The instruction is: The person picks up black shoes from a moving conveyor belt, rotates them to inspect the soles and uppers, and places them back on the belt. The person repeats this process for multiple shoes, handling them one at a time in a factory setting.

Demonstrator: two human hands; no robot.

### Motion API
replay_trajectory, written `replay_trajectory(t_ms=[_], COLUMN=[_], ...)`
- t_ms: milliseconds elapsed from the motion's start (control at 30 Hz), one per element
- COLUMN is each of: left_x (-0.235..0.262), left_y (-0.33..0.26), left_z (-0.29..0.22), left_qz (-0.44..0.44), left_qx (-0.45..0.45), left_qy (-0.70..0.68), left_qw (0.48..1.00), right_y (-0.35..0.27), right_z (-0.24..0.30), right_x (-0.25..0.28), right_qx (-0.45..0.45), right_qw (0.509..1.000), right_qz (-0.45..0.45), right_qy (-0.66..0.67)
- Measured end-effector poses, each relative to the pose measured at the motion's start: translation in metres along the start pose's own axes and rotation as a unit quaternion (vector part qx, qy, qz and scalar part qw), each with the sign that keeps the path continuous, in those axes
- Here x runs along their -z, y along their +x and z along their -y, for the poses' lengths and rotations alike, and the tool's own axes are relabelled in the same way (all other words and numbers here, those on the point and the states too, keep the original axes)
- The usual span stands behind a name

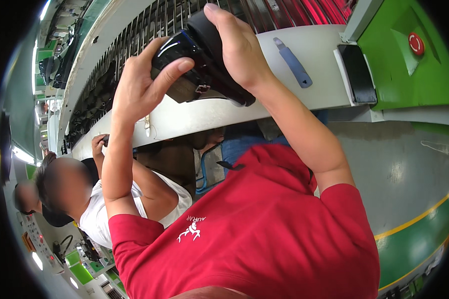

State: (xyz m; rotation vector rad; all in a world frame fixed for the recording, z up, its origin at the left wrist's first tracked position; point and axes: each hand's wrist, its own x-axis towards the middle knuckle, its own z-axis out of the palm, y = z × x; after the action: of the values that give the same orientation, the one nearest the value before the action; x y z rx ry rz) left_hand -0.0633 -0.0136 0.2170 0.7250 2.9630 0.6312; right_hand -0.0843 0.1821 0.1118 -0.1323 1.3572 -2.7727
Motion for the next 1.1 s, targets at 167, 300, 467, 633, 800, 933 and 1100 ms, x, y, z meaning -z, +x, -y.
replay_trajectory(t_ms=[167, 300, 467, 633, 800, 933, 1100], left_x=[0.000, 0.000, -0.003, -0.009, -0.013, -0.021, -0.060], left_y=[-0.001, -0.002, 0.004, 0.007, 0.008, -0.002, -0.034], left_z=[-0.004, -0.008, -0.015, -0.019, -0.025, -0.023, 0.017], left_qz=[0.013, 0.014, -0.009, -0.031, -0.063, -0.102, -0.227], left_qx=[-0.015, -0.014, -0.082, -0.121, -0.126, -0.085, -0.045], left_qy=[0.014, 0.011, 0.031, 0.037, 0.043, 0.050, -0.150], left_qw=[1.000, 1.000, 0.996, 0.991, 0.989, 0.990, 0.961], right_y=[-0.004, 0.000, -0.006, -0.010, -0.010, -0.014, -0.027], right_z=[0.002, -0.001, 0.006, 0.019, 0.024, 0.027, 0.008], right_x=[0.003, 0.005, 0.011, 0.019, 0.023, 0.015, -0.002], right_qx=[0.051, 0.079, 0.146, 0.151, 0.171, 0.197, 0.303], right_qw=[0.995, 0.992, 0.975, 0.964, 0.946, 0.926, 0.870], right_qz=[0.061, -0.002, 0.075, 0.108, 0.115, 0.105, 0.128], right_qy=[-0.055, -0.101, -0.151, -0.192, -0.251, -0.303, -0.366])
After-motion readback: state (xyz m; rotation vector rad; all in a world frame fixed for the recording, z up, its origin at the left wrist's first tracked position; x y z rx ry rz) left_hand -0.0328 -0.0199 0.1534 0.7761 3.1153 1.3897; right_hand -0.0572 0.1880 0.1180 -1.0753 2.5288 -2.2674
